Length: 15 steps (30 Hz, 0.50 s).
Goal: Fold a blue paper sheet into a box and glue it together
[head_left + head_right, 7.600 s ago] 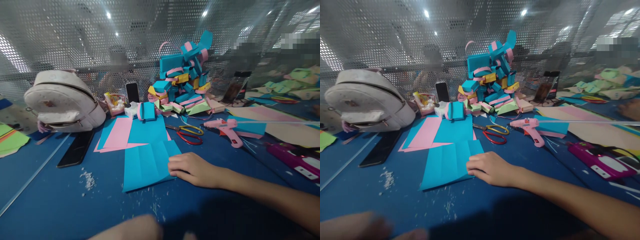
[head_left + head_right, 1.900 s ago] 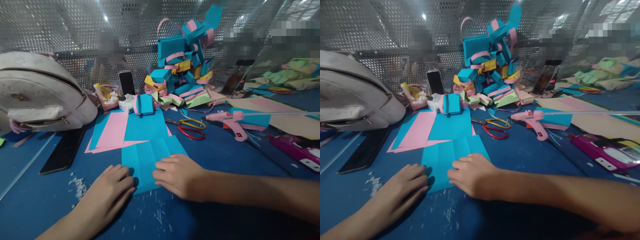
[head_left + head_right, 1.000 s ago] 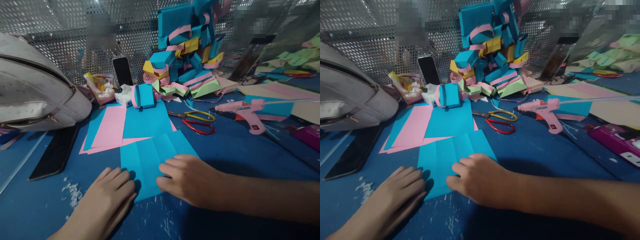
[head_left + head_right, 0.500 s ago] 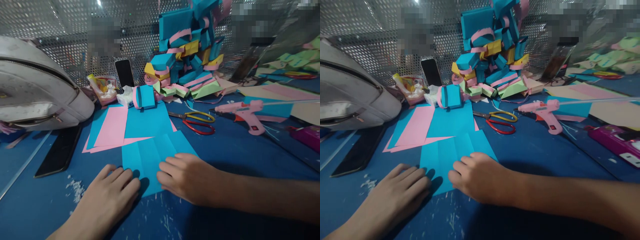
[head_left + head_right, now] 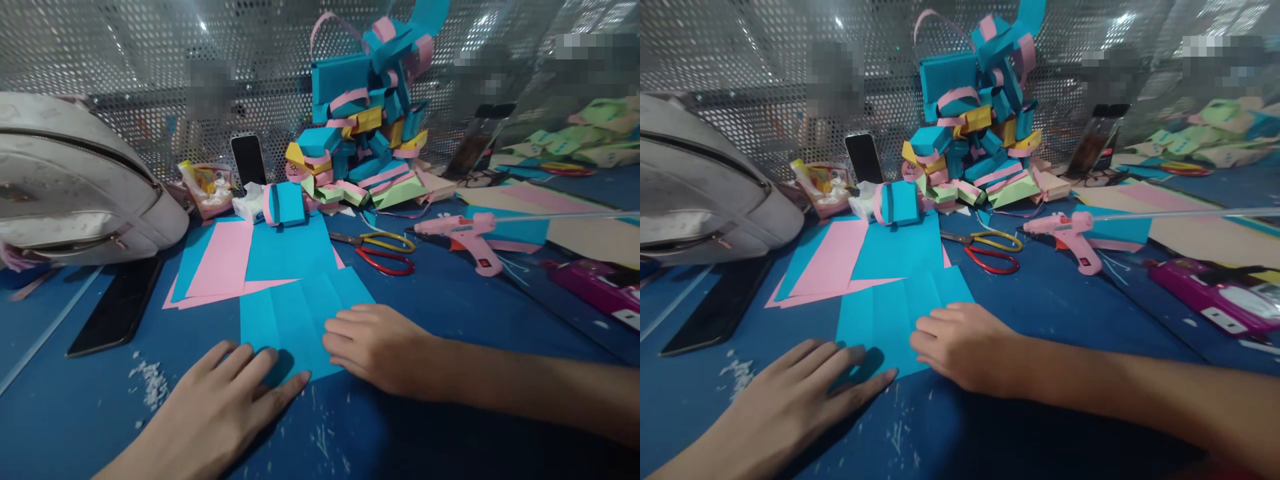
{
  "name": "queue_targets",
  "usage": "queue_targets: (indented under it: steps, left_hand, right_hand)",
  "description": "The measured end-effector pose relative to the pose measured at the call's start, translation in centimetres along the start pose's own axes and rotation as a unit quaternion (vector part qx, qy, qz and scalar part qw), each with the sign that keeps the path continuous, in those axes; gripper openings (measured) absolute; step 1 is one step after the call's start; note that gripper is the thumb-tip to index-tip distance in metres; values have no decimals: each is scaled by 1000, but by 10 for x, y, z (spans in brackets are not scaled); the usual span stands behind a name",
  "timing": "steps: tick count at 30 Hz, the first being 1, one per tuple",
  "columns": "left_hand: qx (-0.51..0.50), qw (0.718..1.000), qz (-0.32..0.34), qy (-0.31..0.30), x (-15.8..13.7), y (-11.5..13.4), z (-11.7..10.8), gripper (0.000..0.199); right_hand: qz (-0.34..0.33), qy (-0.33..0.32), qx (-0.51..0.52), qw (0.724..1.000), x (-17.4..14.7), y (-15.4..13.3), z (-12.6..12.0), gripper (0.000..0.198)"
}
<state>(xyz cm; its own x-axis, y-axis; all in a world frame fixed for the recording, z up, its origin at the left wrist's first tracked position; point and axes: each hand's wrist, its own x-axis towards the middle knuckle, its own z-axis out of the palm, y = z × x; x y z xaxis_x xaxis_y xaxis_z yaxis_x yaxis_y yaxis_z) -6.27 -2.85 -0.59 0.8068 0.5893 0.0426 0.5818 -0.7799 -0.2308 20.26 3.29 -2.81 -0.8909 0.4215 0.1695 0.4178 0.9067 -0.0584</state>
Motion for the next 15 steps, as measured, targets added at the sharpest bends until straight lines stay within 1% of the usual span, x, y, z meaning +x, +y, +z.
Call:
queue_targets:
  steps: [4,7,10,12,13,15]
  left_hand:
    - [-5,1000,-5,4,1,1,-1,46]
    - [-1,1000,-4,18,3,2,-7,45]
    - [15,999,-3,29,3,7,-12,43]
    - [32,999,-2,44,0,13,-11,44]
    - [41,997,-6,59,-3,17,-9,45]
    - [54,992,-27,110,-10,23,-4,47]
  right_hand:
    - [-16,-13,-14,1000,0,1,-1,12]
    - [-11,-12,-23,1000,-1,0,1,10]
    - [-3,21,-52,998,-3,-4,1,11]
    - [-12,55,-77,995,-4,-8,-1,17]
    - [-26,70,-86,993,-6,-10,-2,22]
    - [-63,91,-91,990,-9,-13,-4,29]
